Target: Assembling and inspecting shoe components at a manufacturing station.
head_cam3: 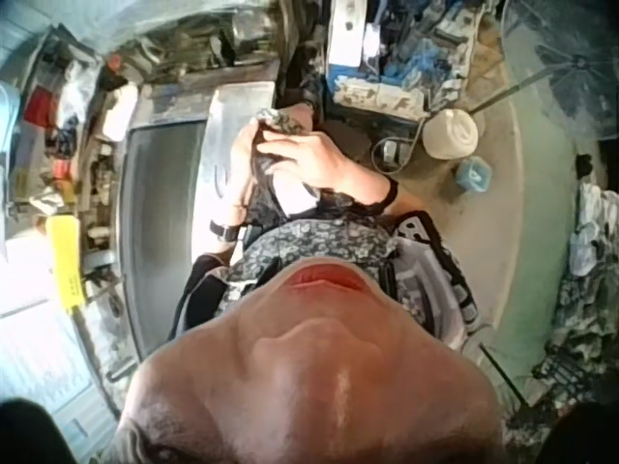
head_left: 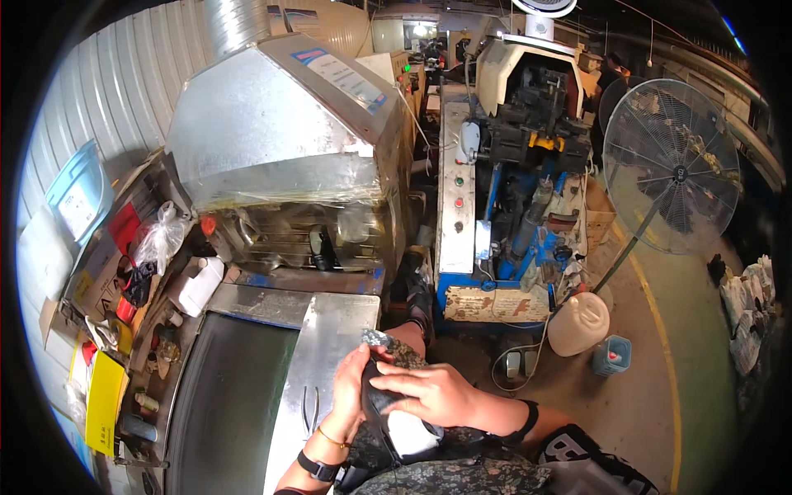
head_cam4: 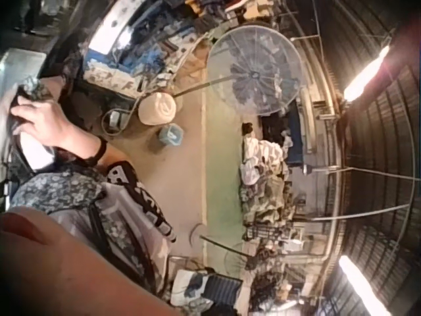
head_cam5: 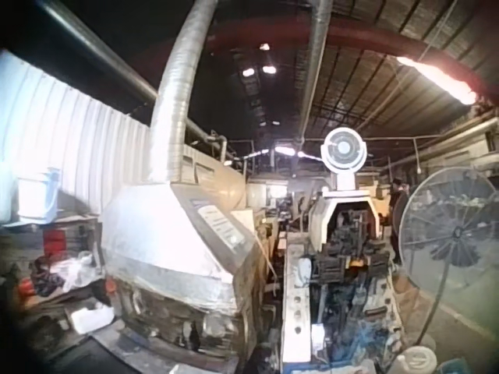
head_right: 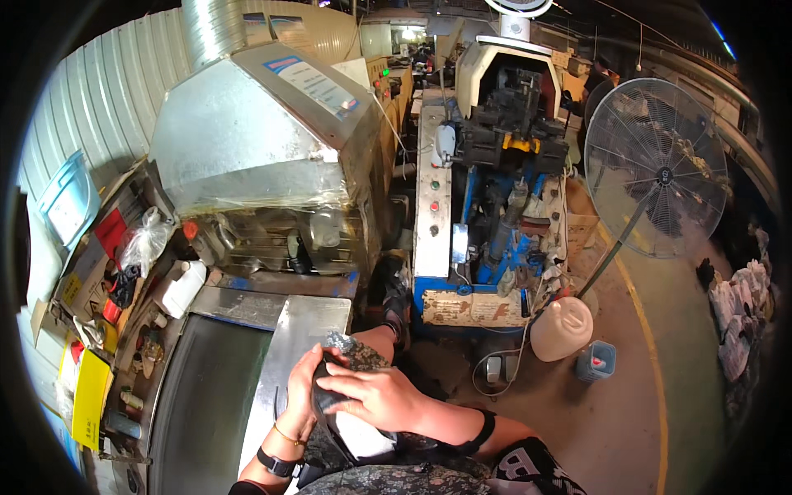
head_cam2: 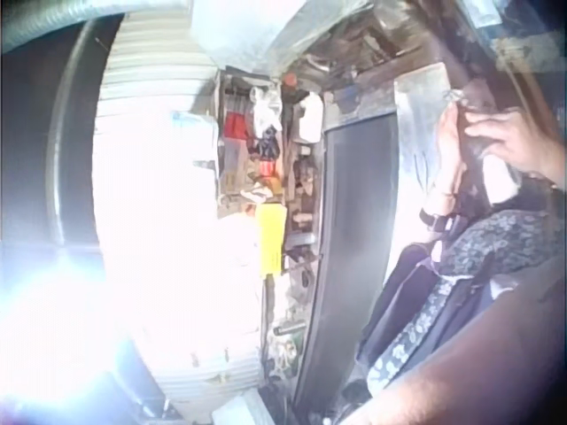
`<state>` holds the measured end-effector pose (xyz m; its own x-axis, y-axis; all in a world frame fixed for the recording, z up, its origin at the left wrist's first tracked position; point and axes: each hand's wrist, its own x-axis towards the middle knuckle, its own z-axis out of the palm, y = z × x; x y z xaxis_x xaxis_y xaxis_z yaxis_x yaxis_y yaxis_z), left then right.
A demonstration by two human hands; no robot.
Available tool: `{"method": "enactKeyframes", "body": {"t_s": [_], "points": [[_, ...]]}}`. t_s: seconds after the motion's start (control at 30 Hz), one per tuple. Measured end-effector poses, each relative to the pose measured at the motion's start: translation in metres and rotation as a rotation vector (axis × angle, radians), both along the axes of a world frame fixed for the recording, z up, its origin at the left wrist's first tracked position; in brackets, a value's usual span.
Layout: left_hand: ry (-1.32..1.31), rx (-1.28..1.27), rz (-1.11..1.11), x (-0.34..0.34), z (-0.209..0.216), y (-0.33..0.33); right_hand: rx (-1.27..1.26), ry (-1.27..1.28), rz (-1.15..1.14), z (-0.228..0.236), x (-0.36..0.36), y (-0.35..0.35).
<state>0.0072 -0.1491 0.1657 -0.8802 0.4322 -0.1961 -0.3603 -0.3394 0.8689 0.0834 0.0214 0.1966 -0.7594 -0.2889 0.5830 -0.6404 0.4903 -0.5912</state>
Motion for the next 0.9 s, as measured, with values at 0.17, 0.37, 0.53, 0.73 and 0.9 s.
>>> {"method": "enactKeyframes", "body": {"t_s": [0.17, 0.37, 0.53, 0.73, 0.9], "points": [[1.102, -0.658, 0.303, 0.032, -0.002, -0.001, -0.272, -0.292, -0.013, -0.049, 0.002, 0.005], [0.931, -0.677, -0.009, -0.005, -0.003, -0.006, -0.656, -0.607, -0.086, -0.116, 0.04, 0.005], [0.201, -0.144, -0.103, -0.027, 0.014, -0.013, -1.043, -0.861, 0.183, -0.104, 0.006, 0.038], [0.273, -0.261, -0.072, 0.004, -0.021, -0.011, -0.878, -1.005, -0.123, -0.118, 0.031, -0.009], [0.387, -0.341, -0.002, -0.003, -0.035, -0.008, 0.464, -0.298, -0.371, -0.069, 0.01, -0.016]]}}
